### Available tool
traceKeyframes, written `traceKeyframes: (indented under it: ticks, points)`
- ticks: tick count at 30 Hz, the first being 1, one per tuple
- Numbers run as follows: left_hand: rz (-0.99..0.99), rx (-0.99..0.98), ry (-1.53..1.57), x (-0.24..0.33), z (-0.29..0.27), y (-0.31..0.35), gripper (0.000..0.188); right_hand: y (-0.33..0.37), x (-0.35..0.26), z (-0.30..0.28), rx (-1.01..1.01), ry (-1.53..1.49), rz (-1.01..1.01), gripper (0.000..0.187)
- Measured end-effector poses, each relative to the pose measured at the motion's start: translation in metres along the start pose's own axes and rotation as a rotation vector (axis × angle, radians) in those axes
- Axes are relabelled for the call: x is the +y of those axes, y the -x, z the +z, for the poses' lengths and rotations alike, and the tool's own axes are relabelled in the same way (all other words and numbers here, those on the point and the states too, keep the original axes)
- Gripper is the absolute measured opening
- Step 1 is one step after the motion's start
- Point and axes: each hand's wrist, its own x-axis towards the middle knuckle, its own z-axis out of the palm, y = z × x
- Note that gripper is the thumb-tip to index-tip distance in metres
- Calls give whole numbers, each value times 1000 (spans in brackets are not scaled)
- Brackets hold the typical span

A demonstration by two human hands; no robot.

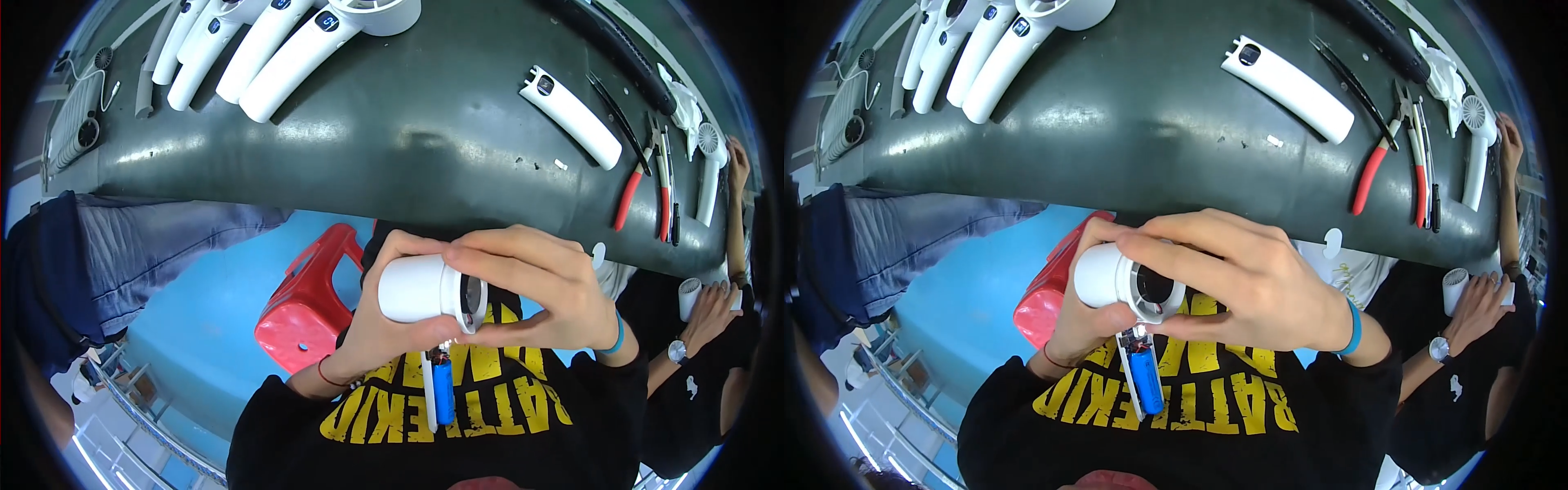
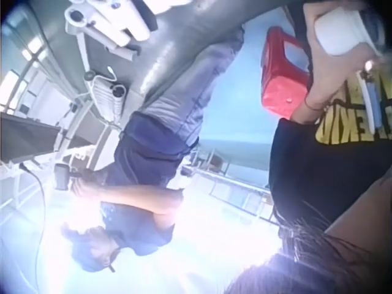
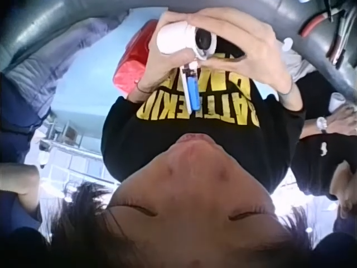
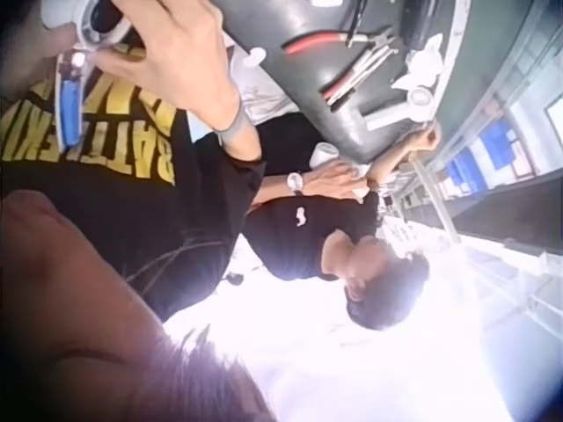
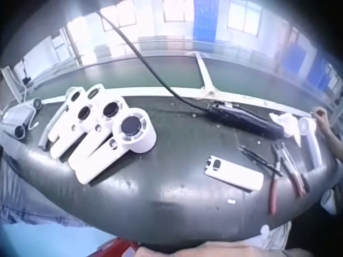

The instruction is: The person assembles components of handheld electronic fans by hand, using pliers and an electric screwdriver to connect internal components, fan blades, and straps to the fan housing.

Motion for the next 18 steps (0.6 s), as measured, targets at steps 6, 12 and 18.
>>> traceKeyframes:
  ticks: [6, 12, 18]
  points:
    - [-64, -354, -188, 16, -35, -16, 70, 2, -5, 2, -54, 61, 10, 63]
    - [-41, -377, -234, 20, -39, -20, 71, -11, -13, -2, -158, 261, -8, 62]
    - [96, -212, 71, 12, -34, -7, 81, 9, 5, -41, 345, 774, 245, 24]
